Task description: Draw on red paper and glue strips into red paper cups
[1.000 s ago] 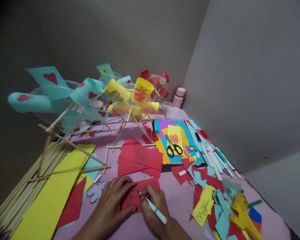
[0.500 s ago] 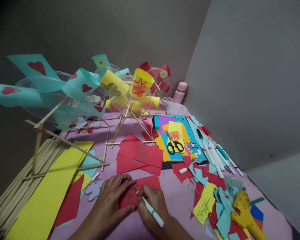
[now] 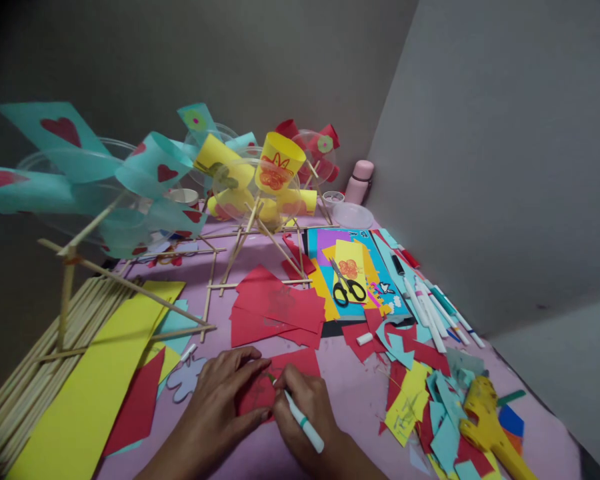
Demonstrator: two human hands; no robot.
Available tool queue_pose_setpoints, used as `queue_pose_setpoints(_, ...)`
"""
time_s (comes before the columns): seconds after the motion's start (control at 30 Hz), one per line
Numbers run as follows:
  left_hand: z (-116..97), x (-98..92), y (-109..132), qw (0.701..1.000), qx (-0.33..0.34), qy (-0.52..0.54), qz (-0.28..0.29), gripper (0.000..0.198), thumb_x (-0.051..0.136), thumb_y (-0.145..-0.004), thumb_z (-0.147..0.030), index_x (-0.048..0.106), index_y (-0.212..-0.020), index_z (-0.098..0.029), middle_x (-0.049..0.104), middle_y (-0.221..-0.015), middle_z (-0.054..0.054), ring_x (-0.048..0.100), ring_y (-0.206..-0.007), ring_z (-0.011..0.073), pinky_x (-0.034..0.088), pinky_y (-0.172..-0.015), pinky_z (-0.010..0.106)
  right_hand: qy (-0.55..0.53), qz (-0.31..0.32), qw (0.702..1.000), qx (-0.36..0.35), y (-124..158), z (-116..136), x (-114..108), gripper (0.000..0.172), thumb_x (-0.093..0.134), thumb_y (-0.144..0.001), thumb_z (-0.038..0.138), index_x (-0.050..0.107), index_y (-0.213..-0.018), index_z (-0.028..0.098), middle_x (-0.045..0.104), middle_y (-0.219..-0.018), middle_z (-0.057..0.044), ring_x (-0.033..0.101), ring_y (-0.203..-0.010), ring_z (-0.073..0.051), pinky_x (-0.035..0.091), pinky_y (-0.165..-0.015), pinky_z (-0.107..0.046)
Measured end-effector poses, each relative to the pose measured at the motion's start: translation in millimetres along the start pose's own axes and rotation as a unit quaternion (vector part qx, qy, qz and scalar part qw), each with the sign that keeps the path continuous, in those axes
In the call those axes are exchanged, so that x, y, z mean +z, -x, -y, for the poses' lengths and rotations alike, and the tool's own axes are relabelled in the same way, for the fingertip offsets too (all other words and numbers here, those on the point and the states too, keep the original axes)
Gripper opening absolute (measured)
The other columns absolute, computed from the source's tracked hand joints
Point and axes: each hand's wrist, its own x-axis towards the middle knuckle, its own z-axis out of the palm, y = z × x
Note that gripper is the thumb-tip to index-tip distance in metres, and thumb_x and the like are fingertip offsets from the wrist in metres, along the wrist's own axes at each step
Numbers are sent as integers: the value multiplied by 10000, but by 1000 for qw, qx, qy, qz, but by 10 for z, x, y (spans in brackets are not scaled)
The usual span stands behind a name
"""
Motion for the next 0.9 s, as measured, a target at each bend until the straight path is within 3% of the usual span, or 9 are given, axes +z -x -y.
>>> queue_pose_setpoints(0.9,-5,-10,-4,1000,4,-3,-4,539,765,-666,-244,597,-1177,-277,586,-1181,48,517,-1073,288,415,-887,433,22,-3,1000,11,11,8,-35,131,361,-743,174,463,-676,222,551,-497,11,539,-428,-154,360,-447,-234)
